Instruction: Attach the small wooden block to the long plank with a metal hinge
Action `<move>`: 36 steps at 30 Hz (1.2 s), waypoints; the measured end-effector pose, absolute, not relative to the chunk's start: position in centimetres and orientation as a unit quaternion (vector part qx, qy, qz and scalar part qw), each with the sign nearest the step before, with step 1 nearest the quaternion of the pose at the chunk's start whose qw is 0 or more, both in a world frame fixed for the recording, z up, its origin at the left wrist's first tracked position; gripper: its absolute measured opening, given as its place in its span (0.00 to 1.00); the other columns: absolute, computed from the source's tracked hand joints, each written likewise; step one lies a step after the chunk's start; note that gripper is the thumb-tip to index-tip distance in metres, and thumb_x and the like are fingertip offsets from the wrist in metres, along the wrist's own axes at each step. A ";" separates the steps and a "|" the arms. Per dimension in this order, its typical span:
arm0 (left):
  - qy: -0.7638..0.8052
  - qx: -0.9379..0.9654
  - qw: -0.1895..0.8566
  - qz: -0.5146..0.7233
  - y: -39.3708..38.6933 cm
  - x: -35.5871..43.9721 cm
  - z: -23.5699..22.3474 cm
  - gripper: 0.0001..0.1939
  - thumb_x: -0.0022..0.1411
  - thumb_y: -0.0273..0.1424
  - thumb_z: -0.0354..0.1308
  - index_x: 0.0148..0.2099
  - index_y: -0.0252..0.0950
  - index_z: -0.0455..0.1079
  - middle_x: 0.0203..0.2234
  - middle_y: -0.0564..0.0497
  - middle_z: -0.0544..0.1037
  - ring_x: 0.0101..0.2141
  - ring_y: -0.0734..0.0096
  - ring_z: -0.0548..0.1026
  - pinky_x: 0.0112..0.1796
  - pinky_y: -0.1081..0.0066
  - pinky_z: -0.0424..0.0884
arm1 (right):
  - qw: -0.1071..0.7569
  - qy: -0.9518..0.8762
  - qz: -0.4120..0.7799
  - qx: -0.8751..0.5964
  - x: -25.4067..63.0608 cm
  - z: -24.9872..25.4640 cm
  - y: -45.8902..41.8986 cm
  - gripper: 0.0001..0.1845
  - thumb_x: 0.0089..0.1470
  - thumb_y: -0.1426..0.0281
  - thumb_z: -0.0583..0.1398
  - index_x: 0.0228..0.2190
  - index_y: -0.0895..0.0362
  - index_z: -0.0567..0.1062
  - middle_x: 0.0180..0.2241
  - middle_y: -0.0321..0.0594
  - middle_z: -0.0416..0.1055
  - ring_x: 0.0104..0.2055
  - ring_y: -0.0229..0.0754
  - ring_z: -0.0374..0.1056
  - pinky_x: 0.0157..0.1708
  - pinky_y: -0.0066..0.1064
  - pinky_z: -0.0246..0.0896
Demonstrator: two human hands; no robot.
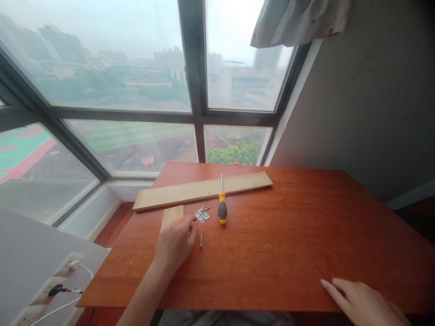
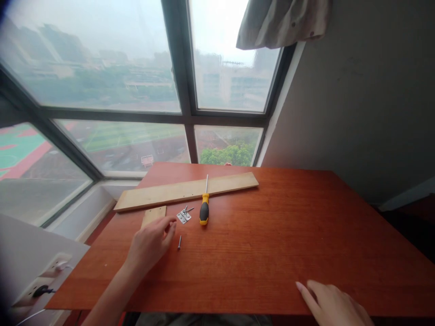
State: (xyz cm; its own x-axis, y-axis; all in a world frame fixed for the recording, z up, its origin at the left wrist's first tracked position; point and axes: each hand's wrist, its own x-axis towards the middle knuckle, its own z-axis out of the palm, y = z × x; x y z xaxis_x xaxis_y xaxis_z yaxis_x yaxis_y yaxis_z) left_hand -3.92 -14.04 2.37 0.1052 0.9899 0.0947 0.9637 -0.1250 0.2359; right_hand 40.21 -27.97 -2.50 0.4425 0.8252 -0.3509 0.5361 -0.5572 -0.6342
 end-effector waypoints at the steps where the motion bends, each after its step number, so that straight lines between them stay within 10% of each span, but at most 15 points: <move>1: 0.648 0.753 0.066 0.097 -14.4 -3.1 2.3 0.15 0.69 0.35 0.44 0.45 0.40 0.71 0.39 0.48 0.78 0.39 0.63 0.75 0.37 0.69 0.65 | 0.127 -0.508 0.281 -0.804 38.5 -1.8 -26.5 0.17 0.44 0.52 0.65 0.17 0.48 0.71 0.19 0.41 0.71 0.24 0.49 0.68 0.25 0.34 0.51; 6: 0.618 0.785 0.027 0.030 -16.0 -1.6 2.3 0.11 0.68 0.33 0.46 0.46 0.38 0.68 0.39 0.46 0.74 0.40 0.60 0.74 0.37 0.67 0.66 | 0.034 -0.704 0.216 -0.676 30.3 1.2 -18.7 0.16 0.61 0.59 0.52 0.25 0.51 0.71 0.27 0.38 0.75 0.30 0.46 0.71 0.27 0.32 0.45; 29: 0.625 0.778 0.034 0.055 -11.0 -2.4 2.1 0.16 0.69 0.30 0.45 0.55 0.37 0.65 0.46 0.42 0.74 0.46 0.59 0.73 0.41 0.66 0.67 | 0.203 -0.684 0.146 -0.685 23.4 -1.9 -5.2 0.13 0.62 0.64 0.52 0.37 0.51 0.76 0.33 0.37 0.77 0.36 0.41 0.69 0.32 0.28 0.51; 36: 0.535 0.843 0.021 0.061 -11.2 2.4 4.2 0.12 0.69 0.31 0.44 0.42 0.36 0.69 0.37 0.44 0.75 0.37 0.62 0.74 0.35 0.68 0.66 | 0.219 -0.689 0.149 -0.674 23.4 -2.3 -5.2 0.12 0.61 0.64 0.53 0.35 0.52 0.76 0.32 0.37 0.77 0.35 0.41 0.69 0.31 0.29 0.51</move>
